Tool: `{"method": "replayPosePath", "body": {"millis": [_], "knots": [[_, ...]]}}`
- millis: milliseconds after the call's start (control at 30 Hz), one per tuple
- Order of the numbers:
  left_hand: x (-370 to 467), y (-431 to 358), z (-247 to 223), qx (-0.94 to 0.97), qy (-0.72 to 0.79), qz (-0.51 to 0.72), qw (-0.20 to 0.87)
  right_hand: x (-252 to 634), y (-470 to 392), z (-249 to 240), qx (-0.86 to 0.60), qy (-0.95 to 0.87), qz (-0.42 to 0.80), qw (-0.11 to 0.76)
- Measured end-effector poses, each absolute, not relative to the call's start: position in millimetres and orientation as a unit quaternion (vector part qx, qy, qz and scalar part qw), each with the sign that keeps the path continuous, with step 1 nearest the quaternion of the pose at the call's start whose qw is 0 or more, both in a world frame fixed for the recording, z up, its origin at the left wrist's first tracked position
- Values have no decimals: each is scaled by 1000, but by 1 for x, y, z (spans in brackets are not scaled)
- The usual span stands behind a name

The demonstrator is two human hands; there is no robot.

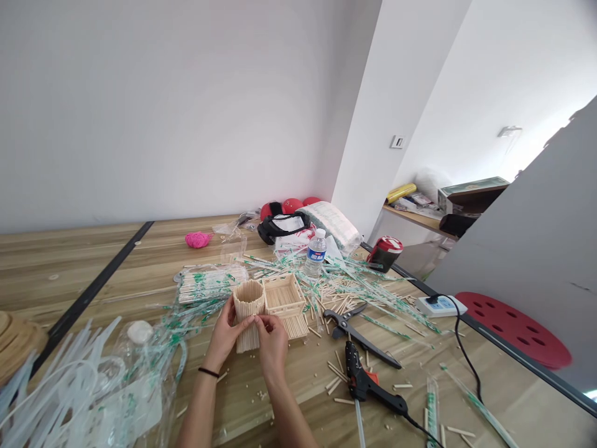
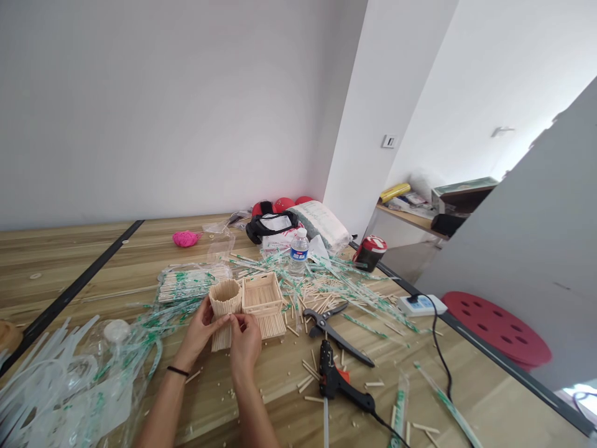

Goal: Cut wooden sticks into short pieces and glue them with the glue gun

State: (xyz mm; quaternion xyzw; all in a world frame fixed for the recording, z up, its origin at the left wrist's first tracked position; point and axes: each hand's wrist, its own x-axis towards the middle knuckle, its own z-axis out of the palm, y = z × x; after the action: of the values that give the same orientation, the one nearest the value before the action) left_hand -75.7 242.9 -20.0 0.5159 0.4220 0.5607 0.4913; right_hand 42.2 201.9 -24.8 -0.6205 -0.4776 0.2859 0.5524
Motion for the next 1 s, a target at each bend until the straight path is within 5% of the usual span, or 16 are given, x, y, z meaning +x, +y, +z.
{"method": "replayPosePath", "body": {"millis": [1000], "knots": [[-64, 242, -20, 502, 477, 575, 435, 55, 201, -42, -595, -463, 280, 595]]}}
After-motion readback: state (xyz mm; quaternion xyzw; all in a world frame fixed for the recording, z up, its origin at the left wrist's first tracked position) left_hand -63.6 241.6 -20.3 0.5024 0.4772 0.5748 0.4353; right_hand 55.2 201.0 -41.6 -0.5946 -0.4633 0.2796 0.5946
